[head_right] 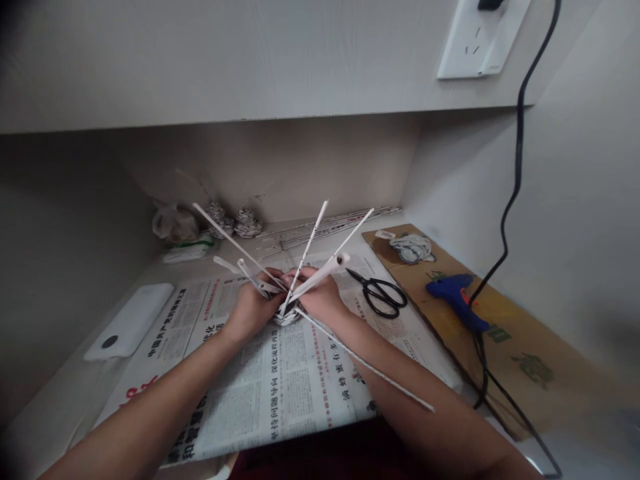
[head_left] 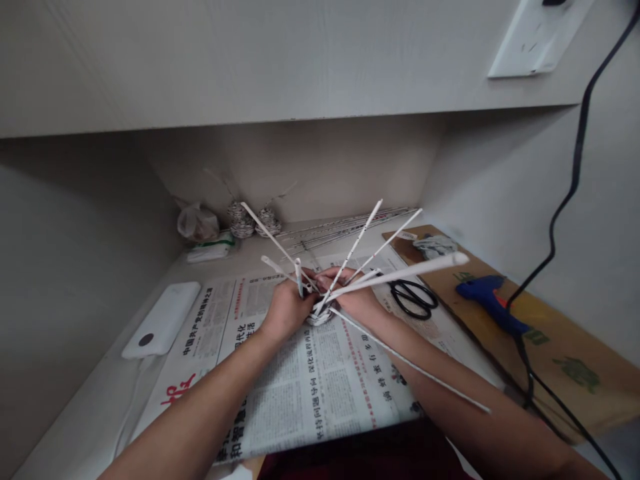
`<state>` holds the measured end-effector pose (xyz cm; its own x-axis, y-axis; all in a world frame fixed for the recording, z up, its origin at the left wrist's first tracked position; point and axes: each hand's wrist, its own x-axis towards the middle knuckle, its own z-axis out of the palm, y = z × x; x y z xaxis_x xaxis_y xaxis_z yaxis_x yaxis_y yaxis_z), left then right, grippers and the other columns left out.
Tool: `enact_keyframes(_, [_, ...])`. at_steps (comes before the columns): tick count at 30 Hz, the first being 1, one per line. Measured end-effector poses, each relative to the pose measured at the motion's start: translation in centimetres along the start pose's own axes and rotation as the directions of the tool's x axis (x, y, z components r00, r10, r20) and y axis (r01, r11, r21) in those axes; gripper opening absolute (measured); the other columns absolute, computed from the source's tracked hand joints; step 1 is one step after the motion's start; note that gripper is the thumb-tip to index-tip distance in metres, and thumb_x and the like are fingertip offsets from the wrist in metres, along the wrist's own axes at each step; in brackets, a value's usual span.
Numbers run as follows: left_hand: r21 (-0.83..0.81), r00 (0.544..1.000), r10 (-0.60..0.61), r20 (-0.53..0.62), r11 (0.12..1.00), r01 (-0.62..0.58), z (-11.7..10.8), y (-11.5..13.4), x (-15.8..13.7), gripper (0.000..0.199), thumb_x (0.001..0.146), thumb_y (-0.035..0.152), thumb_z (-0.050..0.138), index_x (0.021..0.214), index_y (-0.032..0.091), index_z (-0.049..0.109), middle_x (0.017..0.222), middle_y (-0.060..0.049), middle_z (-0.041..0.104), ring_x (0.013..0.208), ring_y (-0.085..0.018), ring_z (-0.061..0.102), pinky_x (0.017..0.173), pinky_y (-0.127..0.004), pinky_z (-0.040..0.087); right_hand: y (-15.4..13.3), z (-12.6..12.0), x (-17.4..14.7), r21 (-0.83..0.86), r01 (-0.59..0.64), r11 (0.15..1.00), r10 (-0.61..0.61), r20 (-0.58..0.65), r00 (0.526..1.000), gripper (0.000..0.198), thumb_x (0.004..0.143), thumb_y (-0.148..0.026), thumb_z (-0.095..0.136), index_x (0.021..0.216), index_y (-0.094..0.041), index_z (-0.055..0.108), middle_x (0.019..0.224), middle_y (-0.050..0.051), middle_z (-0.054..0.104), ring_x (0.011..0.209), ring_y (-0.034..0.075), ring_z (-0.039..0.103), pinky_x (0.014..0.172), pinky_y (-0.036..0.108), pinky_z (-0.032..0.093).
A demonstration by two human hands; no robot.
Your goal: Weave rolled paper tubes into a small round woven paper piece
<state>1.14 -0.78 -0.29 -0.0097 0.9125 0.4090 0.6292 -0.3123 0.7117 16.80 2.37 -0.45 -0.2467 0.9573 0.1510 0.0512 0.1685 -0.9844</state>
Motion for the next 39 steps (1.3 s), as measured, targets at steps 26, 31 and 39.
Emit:
enact_keyframes(26, [-0.068, 0.964, 0.219, 0.154, 0.975, -0.211, -0.5, -0.6, 0.2, 0.010, 0.078, 0.012, 0.062, 0.073, 0.019, 0.067, 0.077, -0.004, 0.070, 0.074, -0.018, 0.064, 0.073, -0.030, 0.051, 2.4, 0.1, 0.7, 0.037, -0.220, 0.975, 0.218, 0.057, 0.974, 0.011, 0.074, -0.032, 0.071, 0.075, -0.021, 0.070, 0.067, 0.002, 0.072, 0.059, 0.017, 0.065, 0.053, 0.026, 0.050])
enact_keyframes(31, [-0.069, 0.963, 0.226, 0.150, 0.974, -0.218, -0.2, -0.8, 0.0, 0.009, 0.078, 0.012, 0.062, 0.074, 0.020, 0.066, 0.076, -0.003, 0.069, 0.074, -0.017, 0.064, 0.073, -0.028, 0.050, 2.1, 0.2, 0.8, 0.071, -0.253, 0.965, 0.253, 0.009, 0.967, 0.010, 0.072, -0.027, 0.067, 0.067, -0.022, 0.060, 0.063, -0.002, 0.066, 0.055, 0.014, 0.059, 0.052, 0.025, 0.046])
enact_keyframes(39, [-0.036, 0.987, 0.101, 0.123, 0.995, -0.097, 0.0, -0.6, -0.1, 0.006, 0.078, 0.014, 0.061, 0.075, 0.020, 0.061, 0.068, 0.001, 0.065, 0.065, -0.015, 0.061, 0.064, -0.024, 0.046, 2.0, 0.4, 0.6, -0.088, -0.168, 0.982, 0.147, -0.210, 0.967, 0.015, 0.069, -0.027, 0.064, 0.063, -0.021, 0.051, 0.056, -0.004, 0.058, 0.057, 0.014, 0.056, 0.052, 0.024, 0.042])
